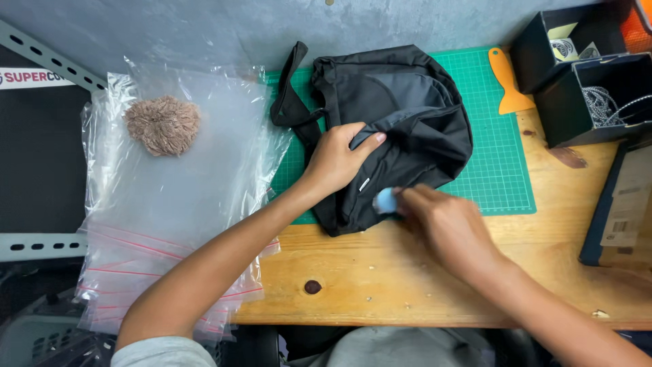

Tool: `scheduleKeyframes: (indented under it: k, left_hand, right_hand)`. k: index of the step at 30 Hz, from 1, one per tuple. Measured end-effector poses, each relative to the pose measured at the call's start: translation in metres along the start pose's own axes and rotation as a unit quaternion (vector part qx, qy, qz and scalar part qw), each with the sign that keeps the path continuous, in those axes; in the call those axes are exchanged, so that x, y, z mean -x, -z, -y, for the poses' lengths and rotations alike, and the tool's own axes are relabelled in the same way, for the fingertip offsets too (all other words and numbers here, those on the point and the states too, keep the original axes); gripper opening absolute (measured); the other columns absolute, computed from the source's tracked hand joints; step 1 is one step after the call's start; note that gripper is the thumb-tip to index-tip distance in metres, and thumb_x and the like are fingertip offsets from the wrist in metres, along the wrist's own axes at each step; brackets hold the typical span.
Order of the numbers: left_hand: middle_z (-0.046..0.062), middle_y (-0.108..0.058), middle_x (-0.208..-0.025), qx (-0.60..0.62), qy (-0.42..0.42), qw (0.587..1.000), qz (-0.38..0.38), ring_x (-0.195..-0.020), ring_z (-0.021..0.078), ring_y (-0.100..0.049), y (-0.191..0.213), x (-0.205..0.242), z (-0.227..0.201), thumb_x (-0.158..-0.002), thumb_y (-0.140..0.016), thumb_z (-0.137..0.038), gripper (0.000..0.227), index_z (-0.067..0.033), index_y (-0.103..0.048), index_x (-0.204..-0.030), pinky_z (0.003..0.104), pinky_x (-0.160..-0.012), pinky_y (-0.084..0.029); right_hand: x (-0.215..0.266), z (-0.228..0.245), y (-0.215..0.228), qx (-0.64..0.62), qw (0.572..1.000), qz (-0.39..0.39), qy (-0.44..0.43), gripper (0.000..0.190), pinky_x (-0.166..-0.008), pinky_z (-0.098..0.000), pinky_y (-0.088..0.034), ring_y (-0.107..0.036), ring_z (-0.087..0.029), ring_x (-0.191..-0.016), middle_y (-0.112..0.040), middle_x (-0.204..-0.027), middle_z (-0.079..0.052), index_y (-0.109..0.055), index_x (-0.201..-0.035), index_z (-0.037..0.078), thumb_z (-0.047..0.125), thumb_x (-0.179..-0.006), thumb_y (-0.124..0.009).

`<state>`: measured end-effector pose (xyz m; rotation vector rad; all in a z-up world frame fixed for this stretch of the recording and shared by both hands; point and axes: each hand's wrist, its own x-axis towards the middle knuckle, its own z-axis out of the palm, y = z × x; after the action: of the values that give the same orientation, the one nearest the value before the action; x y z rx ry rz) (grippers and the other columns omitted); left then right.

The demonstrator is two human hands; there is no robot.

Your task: The person uses a small brush to clean the exterior and interior of a black shoulder bag on a green cutting mat. They then attach a bear-shaped keychain to the bag's zipper and place a fluffy pom-pom into a clear plastic bag.

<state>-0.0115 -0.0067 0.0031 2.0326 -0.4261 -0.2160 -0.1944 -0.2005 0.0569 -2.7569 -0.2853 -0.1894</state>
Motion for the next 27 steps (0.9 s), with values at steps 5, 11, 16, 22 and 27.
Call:
scheduleKeyframes:
  k: [5, 11, 16, 22, 27]
  left_hand:
    - [0.003, -0.06, -0.055, -0.007, -0.004, 1.0, -0.005, -0.056, 0.0142, -0.058, -0.002, 0.0, -0.006, -0.101, -0.08, -0.04, 0.038, -0.0154, -0.069, -0.076, 0.031, -0.052, -0.042]
    - [0.007, -0.06, -0.055, -0.024, -0.029, 0.999, -0.009, -0.054, 0.0163, -0.058, -0.001, 0.005, -0.003, -0.1, -0.081, -0.04, 0.038, -0.0144, -0.068, -0.076, 0.034, -0.051, -0.042]
    - [0.006, -0.062, -0.056, -0.009, -0.046, 0.999, -0.019, -0.053, 0.0131, -0.061, 0.003, 0.011, -0.008, -0.101, -0.081, -0.039, 0.035, -0.0136, -0.069, -0.08, 0.032, -0.049, -0.042]
    - [0.005, -0.07, -0.078, -0.11, -0.196, 0.973, -0.049, -0.067, 0.0298, -0.075, 0.054, 0.07, -0.057, -0.102, -0.083, -0.048, 0.039, -0.0178, -0.061, -0.113, 0.039, -0.056, -0.055]
    - [0.009, -0.071, -0.077, -0.191, -0.156, 0.965, 0.089, -0.079, 0.0407, -0.077, 0.065, 0.109, -0.05, -0.105, -0.077, -0.036, 0.029, -0.0111, -0.067, -0.094, 0.049, -0.07, -0.061]
  right_hand:
    - [-0.013, -0.023, -0.014, 0.093, 0.993, -0.066, -0.027, 0.01, -0.063, -0.0497, -0.059, -0.075, -0.032, -0.079, -0.062, -0.083, 0.002, -0.065, -0.103, 0.024, 0.028, -0.112, -0.067]
    - [-0.003, 0.037, -0.02, -0.123, 0.987, -0.029, 0.095, 0.012, -0.061, -0.048, -0.06, -0.075, -0.038, -0.082, -0.063, -0.081, -0.004, -0.06, -0.097, 0.018, 0.015, -0.106, -0.068]
    - [-0.018, -0.021, -0.011, 0.026, 0.995, -0.072, 0.058, 0.008, -0.069, -0.0483, -0.061, -0.076, -0.031, -0.087, -0.068, -0.088, -0.001, -0.064, -0.105, 0.02, 0.019, -0.108, -0.071]
    - [-0.027, -0.054, -0.006, -0.09, 0.994, -0.053, -0.037, 0.017, -0.071, -0.0587, -0.059, -0.076, -0.046, -0.095, -0.073, -0.097, -0.012, -0.069, -0.124, 0.016, 0.02, -0.109, -0.077]
    - [-0.033, -0.054, -0.001, -0.103, 0.992, -0.052, -0.046, 0.017, -0.075, -0.0585, -0.059, -0.076, -0.048, -0.096, -0.074, -0.093, -0.015, -0.072, -0.118, 0.012, 0.02, -0.107, -0.083]
